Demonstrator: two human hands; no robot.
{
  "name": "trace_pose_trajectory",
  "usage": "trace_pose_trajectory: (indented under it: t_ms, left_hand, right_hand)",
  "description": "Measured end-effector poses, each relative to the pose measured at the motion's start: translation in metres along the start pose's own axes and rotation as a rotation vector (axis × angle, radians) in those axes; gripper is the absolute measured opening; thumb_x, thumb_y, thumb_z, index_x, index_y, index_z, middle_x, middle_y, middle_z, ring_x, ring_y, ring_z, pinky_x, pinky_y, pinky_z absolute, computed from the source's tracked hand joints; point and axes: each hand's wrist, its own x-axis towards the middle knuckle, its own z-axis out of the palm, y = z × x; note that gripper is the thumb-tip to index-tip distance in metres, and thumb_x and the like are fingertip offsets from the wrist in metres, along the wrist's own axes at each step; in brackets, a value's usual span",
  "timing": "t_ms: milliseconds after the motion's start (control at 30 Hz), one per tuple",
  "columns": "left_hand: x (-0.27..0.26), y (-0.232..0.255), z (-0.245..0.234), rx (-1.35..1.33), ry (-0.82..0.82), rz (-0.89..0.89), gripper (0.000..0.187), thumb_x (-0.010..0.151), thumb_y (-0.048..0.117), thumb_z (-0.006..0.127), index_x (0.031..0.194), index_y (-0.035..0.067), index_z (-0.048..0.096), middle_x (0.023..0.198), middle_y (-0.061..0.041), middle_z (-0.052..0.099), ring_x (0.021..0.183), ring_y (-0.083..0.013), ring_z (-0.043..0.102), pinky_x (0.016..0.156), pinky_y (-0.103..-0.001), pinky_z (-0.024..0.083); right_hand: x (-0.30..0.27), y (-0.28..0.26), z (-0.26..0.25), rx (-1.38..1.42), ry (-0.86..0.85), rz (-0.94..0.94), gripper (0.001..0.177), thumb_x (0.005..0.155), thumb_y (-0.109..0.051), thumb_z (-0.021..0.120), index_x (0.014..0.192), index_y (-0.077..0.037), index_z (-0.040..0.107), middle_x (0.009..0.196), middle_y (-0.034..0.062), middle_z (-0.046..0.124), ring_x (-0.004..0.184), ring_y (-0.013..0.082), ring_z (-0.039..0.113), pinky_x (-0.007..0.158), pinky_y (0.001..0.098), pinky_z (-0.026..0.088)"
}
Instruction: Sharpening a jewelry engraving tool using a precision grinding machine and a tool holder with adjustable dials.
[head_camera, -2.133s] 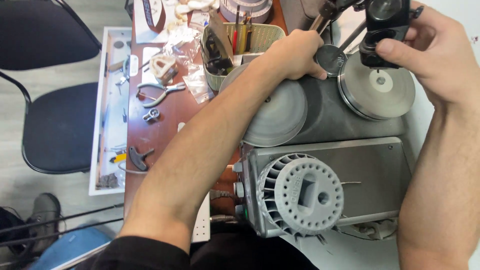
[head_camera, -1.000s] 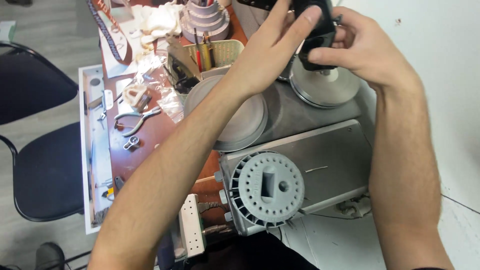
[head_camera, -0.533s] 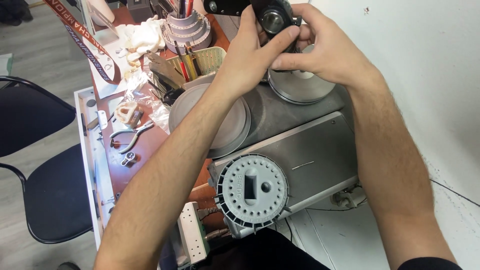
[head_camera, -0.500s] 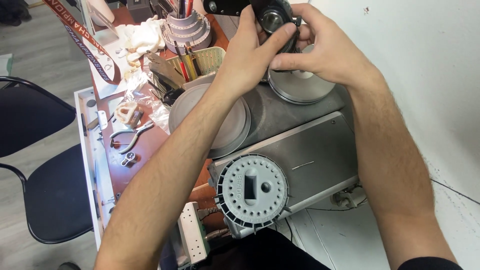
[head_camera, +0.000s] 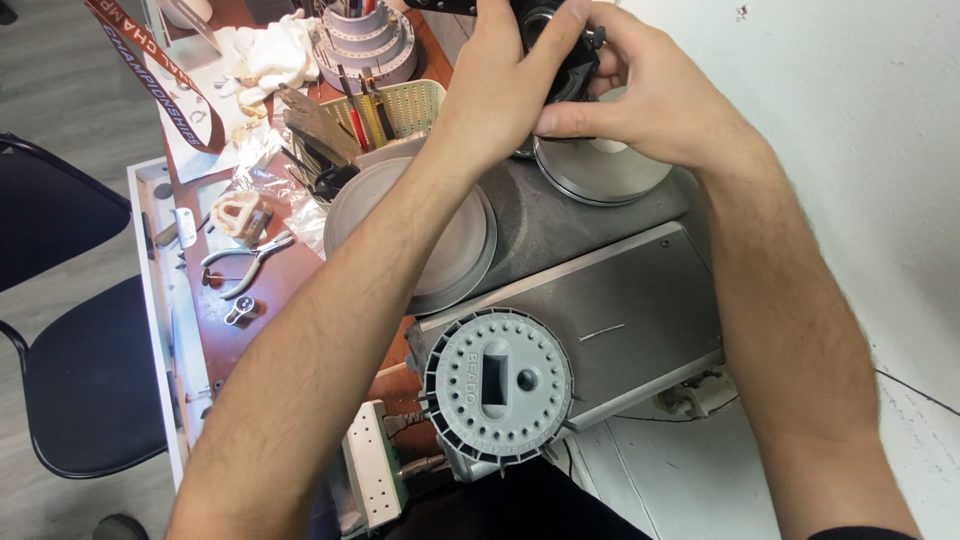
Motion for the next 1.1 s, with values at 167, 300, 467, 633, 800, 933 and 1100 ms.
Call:
trace_pose_trajectory:
  t_ms: [167, 300, 467, 633, 800, 933, 1100]
  left_hand:
    - [-0.002, -0.006, 0.006, -0.038, 0.030, 0.016, 0.059, 0.082, 0.055, 0.046, 0.123, 0.013, 0.044, 0.115, -0.003, 0.071, 0.106, -0.0199, 0.073, 0.091, -0.034, 0.054]
    - [0.000, -0.018, 0.009, -0.041, 0.013, 0.061, 0.059, 0.085, 0.056, 0.045, 0.123, 0.011, 0.039, 0.112, -0.006, 0.073, 0.102, -0.0218, 0.075, 0.088, -0.035, 0.056]
    - [-0.003, -0.032, 0.012, -0.053, -0.009, 0.074, 0.060, 0.086, 0.056, 0.042, 0.122, 0.008, 0.039, 0.110, -0.007, 0.074, 0.099, -0.0197, 0.076, 0.086, -0.034, 0.057]
    - [0.003, -0.043, 0.017, -0.020, 0.017, 0.125, 0.050, 0.086, 0.056, 0.040, 0.107, 0.012, 0.051, 0.101, -0.004, 0.065, 0.089, -0.0180, 0.068, 0.078, -0.034, 0.052]
    - [0.004, -0.046, 0.020, -0.030, 0.030, 0.188, 0.051, 0.090, 0.055, 0.039, 0.113, 0.013, 0.052, 0.116, -0.007, 0.062, 0.106, -0.0209, 0.068, 0.088, -0.035, 0.052]
    - [0.004, -0.048, 0.020, -0.003, 0.026, 0.176, 0.052, 0.088, 0.057, 0.038, 0.112, 0.012, 0.052, 0.113, -0.007, 0.065, 0.102, -0.0219, 0.070, 0.085, -0.035, 0.052]
    - [0.003, -0.051, 0.021, 0.001, 0.055, 0.182, 0.054, 0.089, 0.056, 0.041, 0.116, 0.011, 0.052, 0.119, -0.010, 0.065, 0.107, -0.0248, 0.069, 0.089, -0.036, 0.051]
  right_hand:
    - [-0.004, 0.008, 0.003, 0.007, 0.028, -0.053, 0.060, 0.086, -0.020, 0.083, 0.137, -0.009, 0.053, 0.079, -0.0067, 0.048, 0.073, 0.0034, 0.041, 0.067, 0.0199, 0.036]
    - [-0.004, 0.005, 0.002, -0.021, 0.010, -0.030, 0.067, 0.086, -0.023, 0.082, 0.144, -0.011, 0.050, 0.071, -0.0077, 0.038, 0.068, 0.0052, 0.036, 0.066, 0.0211, 0.035]
    - [-0.004, 0.017, 0.008, -0.046, -0.031, -0.009, 0.065, 0.085, -0.020, 0.084, 0.140, -0.009, 0.052, 0.077, -0.0058, 0.044, 0.071, 0.0057, 0.041, 0.066, 0.0215, 0.039]
    - [-0.004, 0.019, 0.013, -0.008, -0.016, 0.038, 0.054, 0.087, -0.016, 0.085, 0.133, -0.013, 0.056, 0.075, -0.0079, 0.044, 0.071, 0.0025, 0.041, 0.064, 0.0193, 0.039]
    - [-0.005, 0.017, 0.011, -0.035, -0.029, 0.045, 0.061, 0.087, -0.019, 0.083, 0.140, -0.009, 0.054, 0.074, -0.0050, 0.044, 0.065, 0.0031, 0.043, 0.055, 0.0189, 0.040]
    - [-0.005, 0.020, 0.012, -0.035, -0.028, 0.070, 0.053, 0.087, -0.022, 0.084, 0.132, -0.012, 0.057, 0.076, -0.0062, 0.046, 0.067, 0.0023, 0.043, 0.056, 0.0184, 0.040]
    - [-0.005, 0.028, 0.015, 0.000, 0.003, 0.028, 0.057, 0.087, -0.017, 0.085, 0.135, -0.011, 0.055, 0.070, -0.0076, 0.036, 0.063, 0.0011, 0.036, 0.052, 0.0184, 0.033]
